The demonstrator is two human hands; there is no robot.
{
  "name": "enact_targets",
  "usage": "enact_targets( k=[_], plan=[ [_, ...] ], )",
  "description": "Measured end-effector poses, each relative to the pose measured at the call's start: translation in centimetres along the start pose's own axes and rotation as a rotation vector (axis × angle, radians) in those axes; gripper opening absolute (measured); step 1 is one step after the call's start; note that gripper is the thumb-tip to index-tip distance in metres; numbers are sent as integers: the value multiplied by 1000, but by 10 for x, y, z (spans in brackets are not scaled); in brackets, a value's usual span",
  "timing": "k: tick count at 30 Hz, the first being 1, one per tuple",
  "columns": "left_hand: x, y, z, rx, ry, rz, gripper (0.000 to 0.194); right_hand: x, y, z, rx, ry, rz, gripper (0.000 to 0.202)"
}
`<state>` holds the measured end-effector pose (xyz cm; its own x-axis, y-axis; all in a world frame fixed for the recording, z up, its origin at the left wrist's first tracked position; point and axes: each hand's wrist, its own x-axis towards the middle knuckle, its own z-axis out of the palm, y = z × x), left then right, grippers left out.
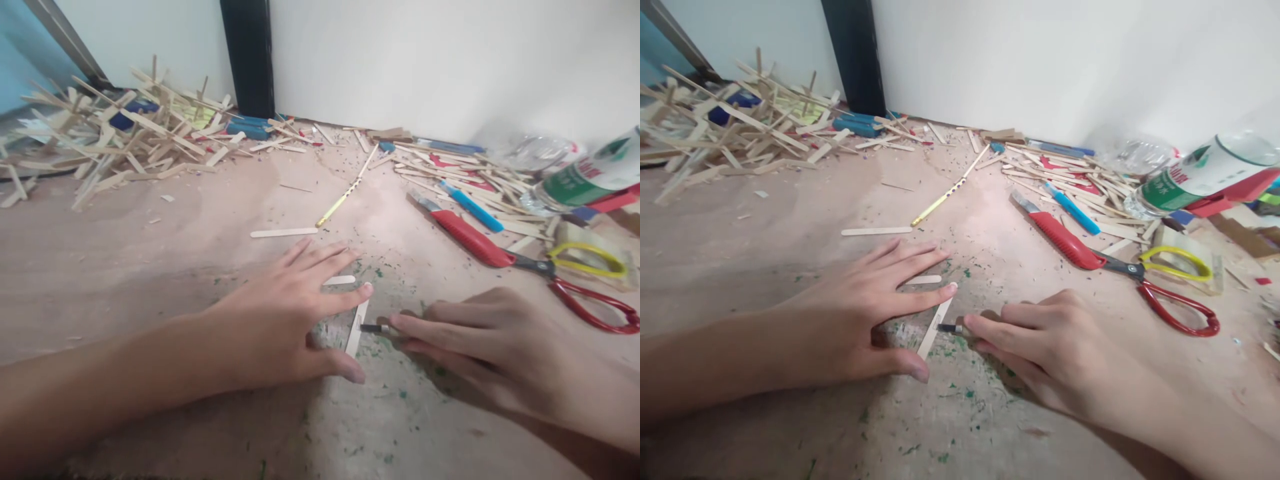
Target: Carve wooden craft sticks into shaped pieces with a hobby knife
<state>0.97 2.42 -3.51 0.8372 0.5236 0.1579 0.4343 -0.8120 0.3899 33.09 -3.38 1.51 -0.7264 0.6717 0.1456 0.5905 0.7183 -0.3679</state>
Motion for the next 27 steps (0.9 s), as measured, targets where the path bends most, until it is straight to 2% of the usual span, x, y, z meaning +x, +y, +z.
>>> enact_targets(
  k=[3,8,15,21,27],
  plan=[
    [0,0,1,-9,15,-5,98,5,8,-3,49,-52,-85,31],
    [1,0,1,-3,16,-2,94,6,10,-8,-81,-68,-159,37],
    [1,1,0,-10,25,-1,96,6,7,1,113,-8,-28,31],
    [1,0,0,7,29,0,95,11,0,-2,200,-29,65,29],
    [0,0,2,30,45,25,94,10,8,-2,166,13,-42,27]
  ],
)
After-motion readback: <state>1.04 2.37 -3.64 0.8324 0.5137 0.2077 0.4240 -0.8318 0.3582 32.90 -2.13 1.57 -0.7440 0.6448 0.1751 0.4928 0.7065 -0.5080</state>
